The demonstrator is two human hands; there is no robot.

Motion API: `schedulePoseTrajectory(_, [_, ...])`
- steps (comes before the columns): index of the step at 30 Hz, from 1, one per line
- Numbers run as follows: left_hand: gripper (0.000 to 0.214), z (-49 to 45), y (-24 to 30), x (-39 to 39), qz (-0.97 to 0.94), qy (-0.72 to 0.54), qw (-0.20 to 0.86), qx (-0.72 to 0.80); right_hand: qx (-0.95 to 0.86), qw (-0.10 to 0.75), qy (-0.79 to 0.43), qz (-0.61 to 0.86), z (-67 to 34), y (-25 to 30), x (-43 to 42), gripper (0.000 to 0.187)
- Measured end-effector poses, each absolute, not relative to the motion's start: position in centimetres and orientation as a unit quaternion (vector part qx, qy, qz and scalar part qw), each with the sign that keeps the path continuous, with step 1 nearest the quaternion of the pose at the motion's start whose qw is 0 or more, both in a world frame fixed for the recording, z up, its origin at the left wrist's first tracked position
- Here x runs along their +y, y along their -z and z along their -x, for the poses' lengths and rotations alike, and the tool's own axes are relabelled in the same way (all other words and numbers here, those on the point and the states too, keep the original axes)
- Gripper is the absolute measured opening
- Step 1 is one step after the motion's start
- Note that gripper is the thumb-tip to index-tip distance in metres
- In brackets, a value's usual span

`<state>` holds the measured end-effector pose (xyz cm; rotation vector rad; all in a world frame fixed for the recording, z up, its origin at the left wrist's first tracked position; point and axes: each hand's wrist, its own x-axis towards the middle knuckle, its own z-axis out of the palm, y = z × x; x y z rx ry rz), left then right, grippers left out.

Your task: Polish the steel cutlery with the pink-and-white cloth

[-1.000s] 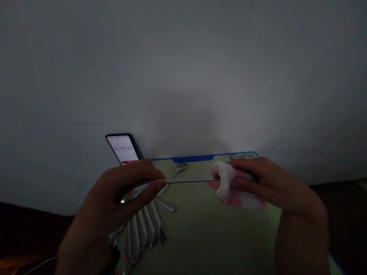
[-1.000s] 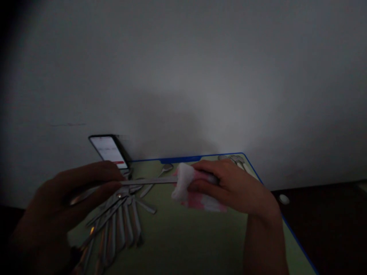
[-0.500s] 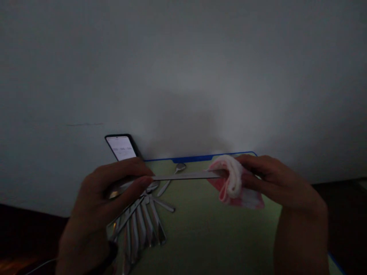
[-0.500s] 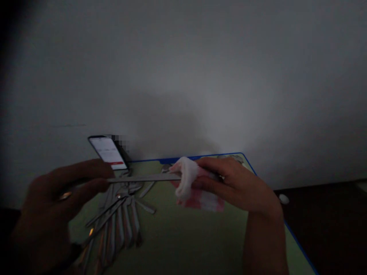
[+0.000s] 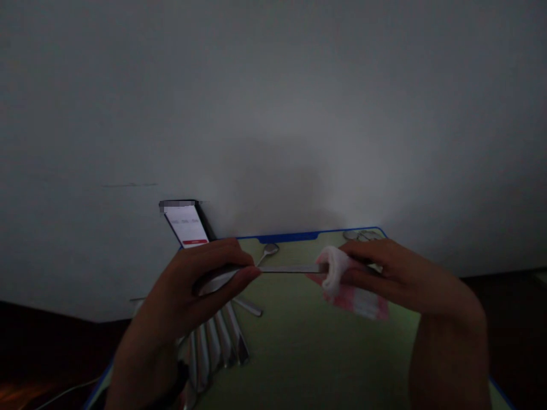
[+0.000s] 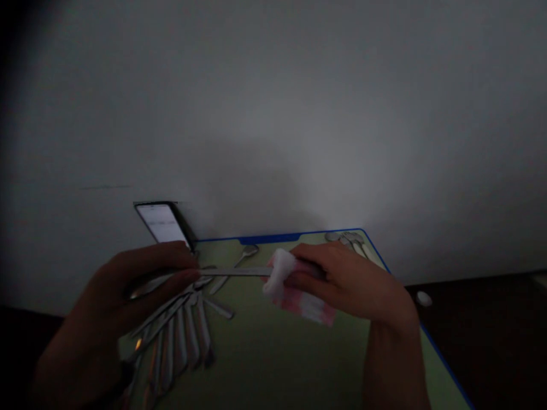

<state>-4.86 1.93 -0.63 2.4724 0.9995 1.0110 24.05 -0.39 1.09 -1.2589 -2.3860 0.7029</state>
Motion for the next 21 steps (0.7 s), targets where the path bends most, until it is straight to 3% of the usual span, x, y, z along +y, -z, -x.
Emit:
schedulePoseTrajectory(9, [0.013,1.7,2.2,2.8,-0.900,-0.256,0.146,0.322,-0.860,0.146,-0.214,0.440,-20.4,0.3,0.5,0.024])
schedulePoseTrajectory(21, [0.016,2.0,2.1,2.9,-0.880,-0.282,0.188,0.332,-0.855,0.142,-0.254,0.428,-20.7,0.6,0.6,0.022])
